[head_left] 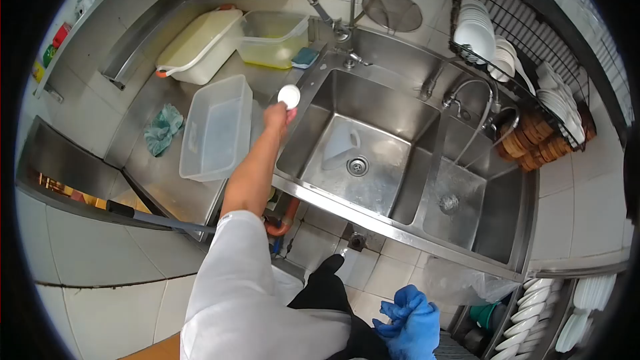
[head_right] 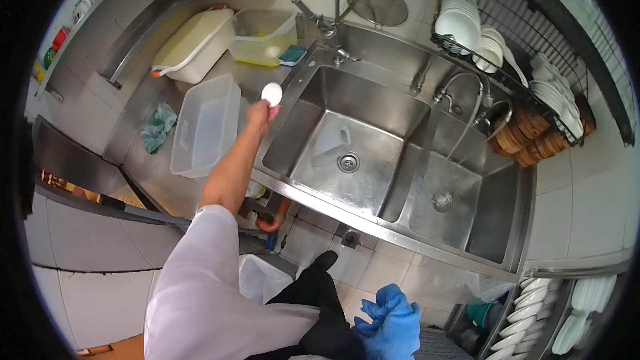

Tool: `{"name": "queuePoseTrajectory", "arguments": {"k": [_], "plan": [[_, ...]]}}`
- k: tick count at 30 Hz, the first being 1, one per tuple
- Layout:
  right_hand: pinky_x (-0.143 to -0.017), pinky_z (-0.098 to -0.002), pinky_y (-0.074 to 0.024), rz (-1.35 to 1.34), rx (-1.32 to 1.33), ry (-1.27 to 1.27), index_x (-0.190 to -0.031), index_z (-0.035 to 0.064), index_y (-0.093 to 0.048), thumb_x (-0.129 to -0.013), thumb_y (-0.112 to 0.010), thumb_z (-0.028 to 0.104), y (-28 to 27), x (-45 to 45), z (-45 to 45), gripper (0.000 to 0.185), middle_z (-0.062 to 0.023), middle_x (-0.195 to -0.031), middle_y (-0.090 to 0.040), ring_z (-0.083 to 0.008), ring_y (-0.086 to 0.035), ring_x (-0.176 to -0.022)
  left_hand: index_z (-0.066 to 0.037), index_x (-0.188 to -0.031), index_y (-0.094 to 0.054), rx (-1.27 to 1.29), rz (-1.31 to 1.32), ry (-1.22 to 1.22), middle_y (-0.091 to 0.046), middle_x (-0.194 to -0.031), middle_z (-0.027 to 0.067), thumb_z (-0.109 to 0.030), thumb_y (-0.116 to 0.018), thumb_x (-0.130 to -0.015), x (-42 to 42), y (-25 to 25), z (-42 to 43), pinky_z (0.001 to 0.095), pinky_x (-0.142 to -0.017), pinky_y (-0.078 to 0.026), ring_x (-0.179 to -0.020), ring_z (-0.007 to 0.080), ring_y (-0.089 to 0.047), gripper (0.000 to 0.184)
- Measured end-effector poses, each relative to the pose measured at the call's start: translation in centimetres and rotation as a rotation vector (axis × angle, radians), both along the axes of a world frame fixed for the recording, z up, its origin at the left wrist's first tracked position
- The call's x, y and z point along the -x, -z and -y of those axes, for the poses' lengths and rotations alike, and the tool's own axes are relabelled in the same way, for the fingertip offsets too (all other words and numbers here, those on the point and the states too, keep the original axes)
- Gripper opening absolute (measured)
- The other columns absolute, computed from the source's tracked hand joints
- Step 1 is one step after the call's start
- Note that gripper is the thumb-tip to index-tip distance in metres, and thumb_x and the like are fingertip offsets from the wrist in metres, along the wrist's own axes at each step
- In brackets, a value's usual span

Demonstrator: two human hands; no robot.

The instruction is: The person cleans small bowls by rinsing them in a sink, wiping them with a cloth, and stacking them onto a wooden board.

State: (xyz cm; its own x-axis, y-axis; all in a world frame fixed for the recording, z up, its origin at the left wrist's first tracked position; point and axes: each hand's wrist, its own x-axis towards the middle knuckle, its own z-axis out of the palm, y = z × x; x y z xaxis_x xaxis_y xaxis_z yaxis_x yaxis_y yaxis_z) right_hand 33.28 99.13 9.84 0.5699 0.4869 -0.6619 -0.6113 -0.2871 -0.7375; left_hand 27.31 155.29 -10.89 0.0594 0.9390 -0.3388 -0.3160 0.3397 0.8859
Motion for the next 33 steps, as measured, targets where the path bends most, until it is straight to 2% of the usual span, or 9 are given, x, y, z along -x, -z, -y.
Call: {"name": "queuePoseTrajectory", "arguments": {"k": [19,21,22,24,26,28,30,31,33], "plan": [[-0.080,-0.0326,-0.0432,1.231,-0.029,-0.894,-0.084,0.0063,-0.049,-0.083,-0.072,0.028,4.5,-8.0,-3.1,0.031,-0.0020,-0.076,-0.052,-0.0213,-0.055,-0.072,0.005,-0.104,-0.055,-0.044,-0.075,0.276,-0.066,-0.087,0.0152,-0.004,-0.057,-0.085,-8.9,-7.5,1.3,0.0288,-0.056,-0.060,-0.071,0.0197,-0.068,0.021],[-0.085,-0.0331,-0.0380,-0.324,-0.475,-0.061,-0.091,0.0065,-0.053,-0.080,-0.076,0.027,4.3,-8.0,-3.6,0.033,-0.0005,-0.079,-0.056,-0.0230,-0.057,-0.076,0.006,-0.103,-0.057,-0.068,-0.145,0.251,-0.066,-0.085,0.0145,-0.005,-0.056,-0.085,-7.4,-8.8,-0.8,0.0281,-0.055,-0.059,-0.067,0.0192,-0.068,0.021],[-0.085,-0.0331,-0.0380,-0.327,-0.482,-0.058,-0.091,0.0065,-0.053,-0.080,-0.076,0.027,4.9,-8.5,-3.7,0.033,-0.0005,-0.079,-0.056,-0.0230,-0.057,-0.076,0.006,-0.103,-0.057,-0.075,-0.149,0.253,-0.066,-0.085,0.0145,-0.005,-0.056,-0.085,-6.8,-9.4,-1.8,0.0281,-0.055,-0.059,-0.067,0.0192,-0.068,0.021],[-0.102,-0.0405,-0.0358,1.071,-0.271,-0.715,-0.106,0.0062,-0.056,-0.074,-0.079,0.010,6.2,-10.0,-4.3,0.040,-0.0030,-0.100,-0.064,-0.0231,-0.065,-0.091,0.006,-0.102,-0.058,-0.097,-0.157,0.173,-0.067,-0.083,0.0134,-0.005,-0.056,-0.086,-5.7,-10.4,-3.8,0.0269,-0.053,-0.058,-0.061,0.0184,-0.066,0.019],[-0.098,-0.0396,-0.0341,1.187,-0.215,-0.724,-0.105,0.0069,-0.056,-0.074,-0.081,0.014,5.8,-10.9,-5.1,0.040,-0.0015,-0.097,-0.064,-0.0217,-0.064,-0.088,0.004,-0.094,-0.062,-0.163,-0.273,0.160,-0.067,-0.081,0.0109,-0.006,-0.055,-0.087,-4.7,-10.4,-7.2,0.0266,-0.047,-0.054,-0.060,0.0162,-0.065,0.014],[-0.095,-0.0388,-0.0324,1.289,-0.140,-0.730,-0.103,0.0075,-0.057,-0.074,-0.082,0.019,4.7,-11.3,-6.1,0.040,-0.0001,-0.094,-0.064,-0.0202,-0.062,-0.086,-0.003,-0.084,-0.067,-0.185,-0.434,0.116,-0.068,-0.077,0.0097,-0.009,-0.060,-0.084,-4.1,-11.7,-10.1,0.0323,-0.050,-0.052,-0.063,0.0175,-0.065,0.009],[-0.104,-0.0514,-0.0316,1.388,-0.056,-0.855,-0.116,0.0095,-0.054,-0.077,-0.078,0.015,3.5,-11.5,-7.2,0.046,-0.0044,-0.111,-0.065,-0.0252,-0.065,-0.099,-0.010,-0.076,-0.068,-0.780,-1.013,0.178,-0.069,-0.076,0.0107,-0.017,-0.068,-0.078,-1.5,-8.9,-16.9,0.0399,-0.057,-0.051,-0.067,0.0224,-0.066,0.007],[-0.104,-0.0514,-0.0316,1.360,-0.018,-0.837,-0.116,0.0095,-0.054,-0.077,-0.078,0.015,4.4,-11.7,-7.5,0.046,-0.0044,-0.111,-0.065,-0.0252,-0.065,-0.099,-0.013,-0.072,-0.068,-0.926,-1.873,0.330,-0.069,-0.079,0.0124,-0.026,-0.073,-0.072,-1.5,-11.8,-18.1,0.0445,-0.064,-0.051,-0.070,0.0276,-0.066,0.013],[-0.103,-0.0509,-0.0322,1.330,0.039,-0.905,-0.121,0.0129,-0.053,-0.079,-0.076,0.021,5.0,-11.4,-8.7,0.048,-0.0033,-0.110,-0.064,-0.0240,-0.065,-0.099,-0.013,-0.081,-0.073,-0.950,-1.962,0.301,-0.071,-0.090,0.0151,-0.037,-0.068,-0.074,-0.2,-9.6,-26.1,0.0446,-0.068,-0.052,-0.081,0.0277,-0.069,0.026]]}}
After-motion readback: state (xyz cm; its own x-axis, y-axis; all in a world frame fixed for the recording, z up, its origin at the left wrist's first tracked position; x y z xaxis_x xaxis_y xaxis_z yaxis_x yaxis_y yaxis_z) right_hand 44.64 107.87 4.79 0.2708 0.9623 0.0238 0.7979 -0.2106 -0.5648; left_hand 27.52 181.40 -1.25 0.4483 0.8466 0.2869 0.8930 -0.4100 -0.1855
